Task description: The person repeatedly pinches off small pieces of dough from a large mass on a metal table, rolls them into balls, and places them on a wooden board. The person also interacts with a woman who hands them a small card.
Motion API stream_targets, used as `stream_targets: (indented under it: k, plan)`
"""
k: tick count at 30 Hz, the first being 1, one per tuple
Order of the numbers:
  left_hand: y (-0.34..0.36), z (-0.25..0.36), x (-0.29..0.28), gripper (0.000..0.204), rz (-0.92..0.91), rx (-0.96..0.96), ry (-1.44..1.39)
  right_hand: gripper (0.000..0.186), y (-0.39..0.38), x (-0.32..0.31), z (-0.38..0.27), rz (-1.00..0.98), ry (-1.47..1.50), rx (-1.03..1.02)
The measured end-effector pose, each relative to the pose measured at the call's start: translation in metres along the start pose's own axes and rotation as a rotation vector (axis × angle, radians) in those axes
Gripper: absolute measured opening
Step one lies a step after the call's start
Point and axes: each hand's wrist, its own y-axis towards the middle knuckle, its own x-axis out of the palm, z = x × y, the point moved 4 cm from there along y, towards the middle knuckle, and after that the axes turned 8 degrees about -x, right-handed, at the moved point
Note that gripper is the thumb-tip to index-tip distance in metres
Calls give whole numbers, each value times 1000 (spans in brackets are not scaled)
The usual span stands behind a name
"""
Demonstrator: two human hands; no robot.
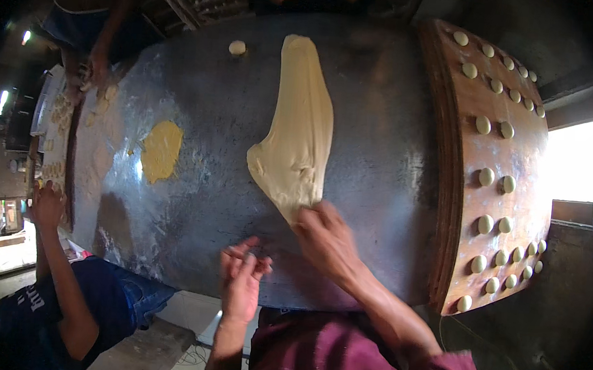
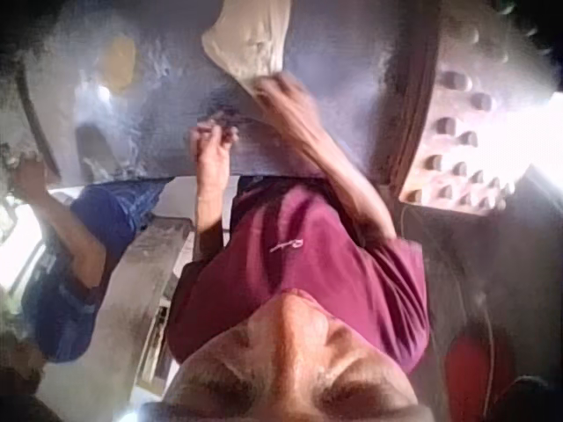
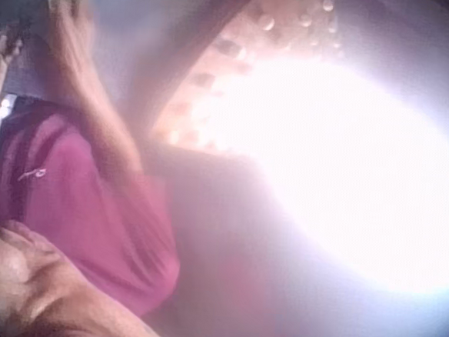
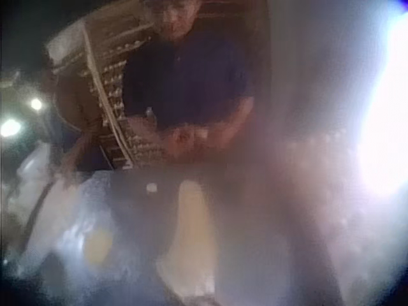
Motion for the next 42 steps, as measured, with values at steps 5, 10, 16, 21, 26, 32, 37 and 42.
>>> stream_targets:
  k: [5, 10, 16, 21, 26, 32, 37, 42]
  plan:
    - [33, -2, 58, 77, -576, -474, -397, 28, -15, 0, -71, 86, 283, 111]
    - [42, -53, 77, 36, -606, -842, -786, 26, -93, -44, -50, 454, 479, 606]
    - [-5, 7, -49, 31, 17, 73, 744, 21, -34, 97, -47, 136, 311, -171]
    - [-83, 14, -83, 28, -77, -371, 189, 31, -8, 81, -89, -90, 201, -856]
    - [-89, 75, -154, 48, -59, 406, 124, 37, -12, 36, -40, 212, 127, -579]
    - [-12, 53, -74, 43, -184, 386, 446, 47, -195, 82, -136, -105, 627, 210]
    - [-32, -15, -27, 14, -235, 905, 1233, 56, -144, 20, -51, 32, -422, -201]
    - [-31, 30, -86, 11, 139, 768, 1749, 44, -187, -40, -8, -284, -674, -109]
